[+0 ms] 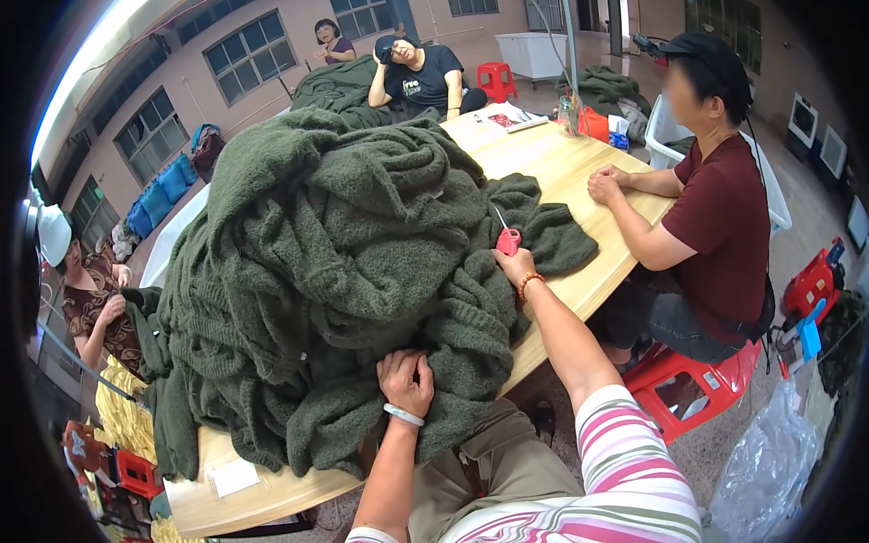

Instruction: Trimming loose threads from a large pile of green fabric using scissors.

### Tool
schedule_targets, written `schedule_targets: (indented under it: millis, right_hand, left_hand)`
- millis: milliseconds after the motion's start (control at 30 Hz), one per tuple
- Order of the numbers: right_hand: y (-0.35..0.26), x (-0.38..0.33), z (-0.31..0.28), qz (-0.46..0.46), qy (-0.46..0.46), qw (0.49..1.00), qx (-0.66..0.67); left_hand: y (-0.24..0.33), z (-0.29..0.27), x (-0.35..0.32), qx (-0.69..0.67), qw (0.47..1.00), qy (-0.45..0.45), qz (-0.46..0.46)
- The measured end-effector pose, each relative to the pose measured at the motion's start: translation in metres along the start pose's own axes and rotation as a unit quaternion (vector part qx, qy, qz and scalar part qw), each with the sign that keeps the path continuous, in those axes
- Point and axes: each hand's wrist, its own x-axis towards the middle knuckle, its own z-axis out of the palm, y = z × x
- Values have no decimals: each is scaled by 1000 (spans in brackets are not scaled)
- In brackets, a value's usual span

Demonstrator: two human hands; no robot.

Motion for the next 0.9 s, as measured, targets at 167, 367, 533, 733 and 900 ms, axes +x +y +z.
schedule_targets:
  millis: [167,367,533,733,900]
  right_hand:
    - [3,0,-1,0,-8,1000,8]
    - [10,2,3,-3,-5,1000,25]
    - [7,1,2,-11,-1,1000,20]
    - [3,0,-1,-11,-3,1000,8]
    - [-3,-5,-3,-11,-13,1000,12]
  left_hand:
    - [1,0,-1,3,1000,-4,1]
    - [0,0,-2,6,1000,-4,0]
    - [2,-2,-1,9,1000,-6,-1]
    - [4,-2,1,1,1000,-9,-1]
    - [5,-3,0,4,1000,-12,-2]
